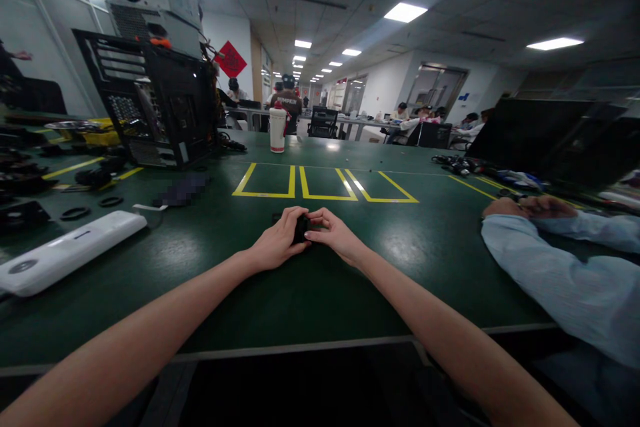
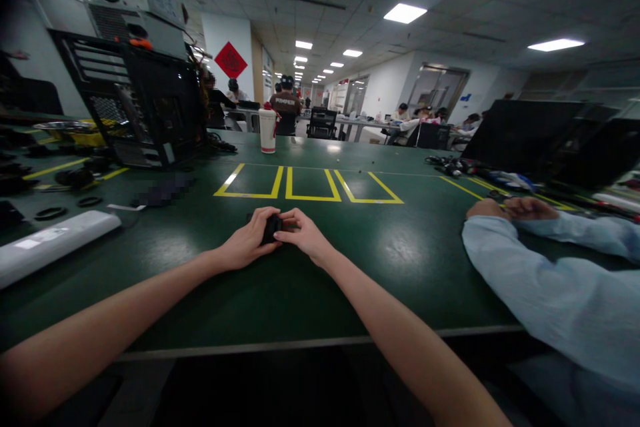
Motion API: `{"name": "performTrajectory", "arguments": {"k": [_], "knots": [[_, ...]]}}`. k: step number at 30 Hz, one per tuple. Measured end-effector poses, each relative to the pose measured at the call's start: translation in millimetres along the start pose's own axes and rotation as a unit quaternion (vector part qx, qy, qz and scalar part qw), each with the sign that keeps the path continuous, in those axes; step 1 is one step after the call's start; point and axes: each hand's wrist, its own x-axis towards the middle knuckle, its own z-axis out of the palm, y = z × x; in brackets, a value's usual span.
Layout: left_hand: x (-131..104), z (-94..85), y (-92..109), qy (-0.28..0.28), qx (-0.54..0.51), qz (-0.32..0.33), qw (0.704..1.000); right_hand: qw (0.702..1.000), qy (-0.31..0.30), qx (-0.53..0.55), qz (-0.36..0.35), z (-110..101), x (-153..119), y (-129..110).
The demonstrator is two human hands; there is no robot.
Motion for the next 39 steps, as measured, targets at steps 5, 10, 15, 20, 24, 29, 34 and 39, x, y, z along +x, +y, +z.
{"name": "performTrajectory", "arguments": {"k": [5, 10, 15, 20, 24, 29, 34, 39], "knots": [[0.2, -0.9, 1.0, -0.001, -0.001, -0.002, 1.0, 0.999, 0.016, 0.03, 0.016, 1.6, 0.6, 0.0], [-0.2, -0.8, 0.8, -0.001, -0.002, -0.002, 1.0, 0.998, 0.009, 0.038, 0.055, -0.5, 2.3, 0.0], [-0.2, -1.3, 1.5, -0.009, 0.001, -0.009, 1.0, 1.0, -0.001, 0.01, 0.01, -0.1, -1.8, -1.0], [0.1, -1.3, 1.7, -0.004, 0.005, -0.007, 1.0, 0.999, 0.008, 0.034, 0.013, 2.5, -1.8, -1.3], [0.4, 0.1, 0.0, -0.005, 0.002, -0.003, 1.0, 0.998, 0.017, 0.046, 0.038, 1.0, 2.2, 0.5], [0.3, 0.7, -1.1, -0.003, 0.0, -0.006, 1.0, 1.0, 0.002, 0.007, 0.013, -0.6, 1.6, 0.7], [-0.1, 0.6, -0.7, -0.003, -0.004, -0.006, 1.0, 0.999, 0.01, 0.03, 0.012, 1.1, 0.4, 2.1], [0.2, 0.8, -0.7, -0.002, 0.001, -0.005, 1.0, 0.998, 0.014, 0.047, 0.047, -0.5, 3.8, 3.8]]}}
